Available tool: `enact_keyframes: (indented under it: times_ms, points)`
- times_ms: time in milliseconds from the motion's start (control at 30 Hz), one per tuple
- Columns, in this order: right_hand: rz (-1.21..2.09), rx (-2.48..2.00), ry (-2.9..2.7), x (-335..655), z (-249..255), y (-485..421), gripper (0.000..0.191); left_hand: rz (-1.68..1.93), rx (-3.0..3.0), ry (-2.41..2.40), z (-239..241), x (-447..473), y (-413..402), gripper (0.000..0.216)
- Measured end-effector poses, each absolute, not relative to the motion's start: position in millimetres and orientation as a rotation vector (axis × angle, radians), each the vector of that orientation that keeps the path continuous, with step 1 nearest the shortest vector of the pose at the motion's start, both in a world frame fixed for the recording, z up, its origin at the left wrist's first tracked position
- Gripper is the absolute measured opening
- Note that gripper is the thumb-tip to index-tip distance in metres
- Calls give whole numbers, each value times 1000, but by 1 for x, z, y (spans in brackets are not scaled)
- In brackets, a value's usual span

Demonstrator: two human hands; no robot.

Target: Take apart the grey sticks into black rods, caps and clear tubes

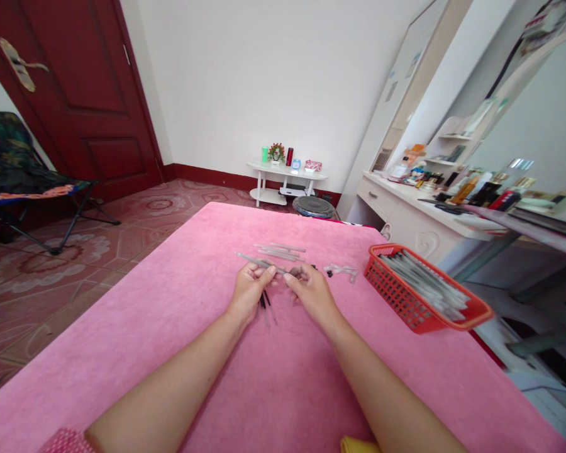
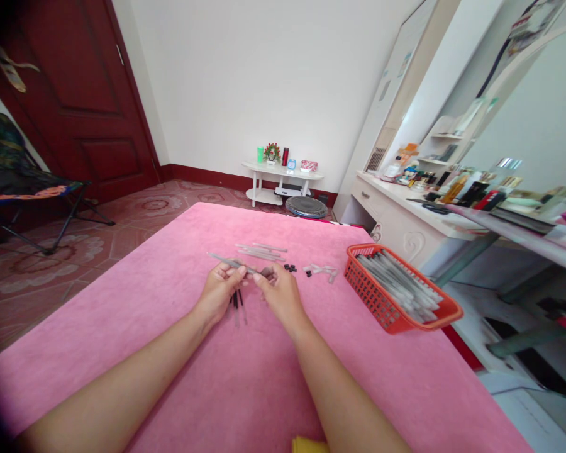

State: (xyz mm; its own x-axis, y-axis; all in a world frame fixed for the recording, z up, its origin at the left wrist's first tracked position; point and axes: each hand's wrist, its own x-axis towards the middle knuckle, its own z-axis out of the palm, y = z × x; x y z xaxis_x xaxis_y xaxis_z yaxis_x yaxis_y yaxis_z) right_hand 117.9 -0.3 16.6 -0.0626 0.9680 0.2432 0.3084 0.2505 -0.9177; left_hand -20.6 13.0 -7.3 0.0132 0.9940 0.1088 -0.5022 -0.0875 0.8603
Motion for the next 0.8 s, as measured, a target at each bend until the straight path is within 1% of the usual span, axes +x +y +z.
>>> enact_keyframes:
  times_ms: [67,200,333,467,533,633,667,700,800]
  points:
    - [863,-1208,-1566,119,16,0,22,1455,902,732,-7,-21,13,35]
    - [957,-1208,-1600,121,14,1,36,1460,915,724,-8,-21,13,34]
    - [953,-1179,-1561,118,17,0,31,1457,919,719,-8,-20,13,34]
    - [1000,-1185,-1560,124,18,5,39,1427,950,717,-8,-21,12,33]
    - [828,-1271,-1599,137,18,11,37,1416,946,717,-8,-21,12,32]
    - [336,-1471,-1647,168,14,22,19,1401,939,710,-9,-22,12,34]
    - [203,-1545,-1662,180,12,25,19,1392,940,709,-9,-22,12,35]
    - [89,-1623,-1679,191,10,28,23,1382,942,708,-9,-22,12,35]
    - [-120,-1822,-1759,217,2,32,33,1355,947,702,-7,-22,11,35]
